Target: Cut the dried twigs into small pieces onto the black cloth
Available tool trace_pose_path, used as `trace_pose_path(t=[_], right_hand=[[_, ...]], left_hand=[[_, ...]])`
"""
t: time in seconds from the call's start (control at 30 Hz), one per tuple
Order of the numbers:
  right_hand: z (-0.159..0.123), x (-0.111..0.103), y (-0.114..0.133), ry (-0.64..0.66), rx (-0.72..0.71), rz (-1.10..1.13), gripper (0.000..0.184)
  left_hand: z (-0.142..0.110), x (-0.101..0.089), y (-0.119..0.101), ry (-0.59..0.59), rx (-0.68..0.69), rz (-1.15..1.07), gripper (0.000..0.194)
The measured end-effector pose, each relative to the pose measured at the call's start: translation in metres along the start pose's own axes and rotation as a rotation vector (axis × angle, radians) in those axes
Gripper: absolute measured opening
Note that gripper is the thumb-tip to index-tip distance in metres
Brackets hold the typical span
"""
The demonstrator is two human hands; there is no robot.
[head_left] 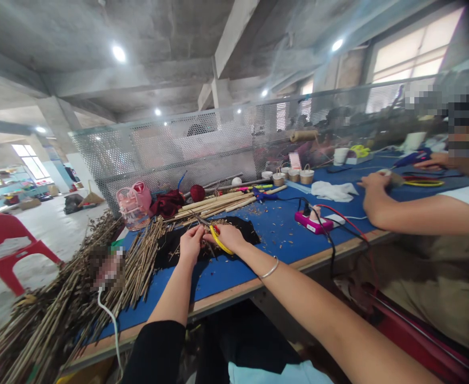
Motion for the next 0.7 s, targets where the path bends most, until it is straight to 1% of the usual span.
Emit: trace_pose_path(t=[0.17, 0.37, 0.5, 0.7], right_hand=[[-0.0018, 0.0017, 0.0006, -0.008, 0.001, 0.005, 0.065], [-0.0005, 0.0021, -0.0004, -0.051, -0.022, 0.04, 0.064], [0.0, 0.0027, -0.0005, -0.041, -0.014, 0.008, 0.064], [-0.0005, 0.0, 0.0008, -0.082, -0.031, -0.042, 0.07]], left_hand=[[-0.0003, 0.0029, -0.0031, 0.033, 0.031, -0.019, 0.037], [-0.0011, 0.0075, -0.0023, 0.089, 0.051, -0.042, 0.039], [-0.0002, 0.0065, 0.002, 0.101, 0.059, -0.026, 0.039], [0.0009, 0.0058, 0.0024, 0.124, 0.108, 0.035, 0.036]])
Point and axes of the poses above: each hand's wrist, its own z-axis towards the middle knuckle, its own x-axis out of the palm, y = z × x, the point moved 6 cm from there along z, towards the middle knuckle, and after that the axes turned 14 degrees about x, right-handed, at the moved point
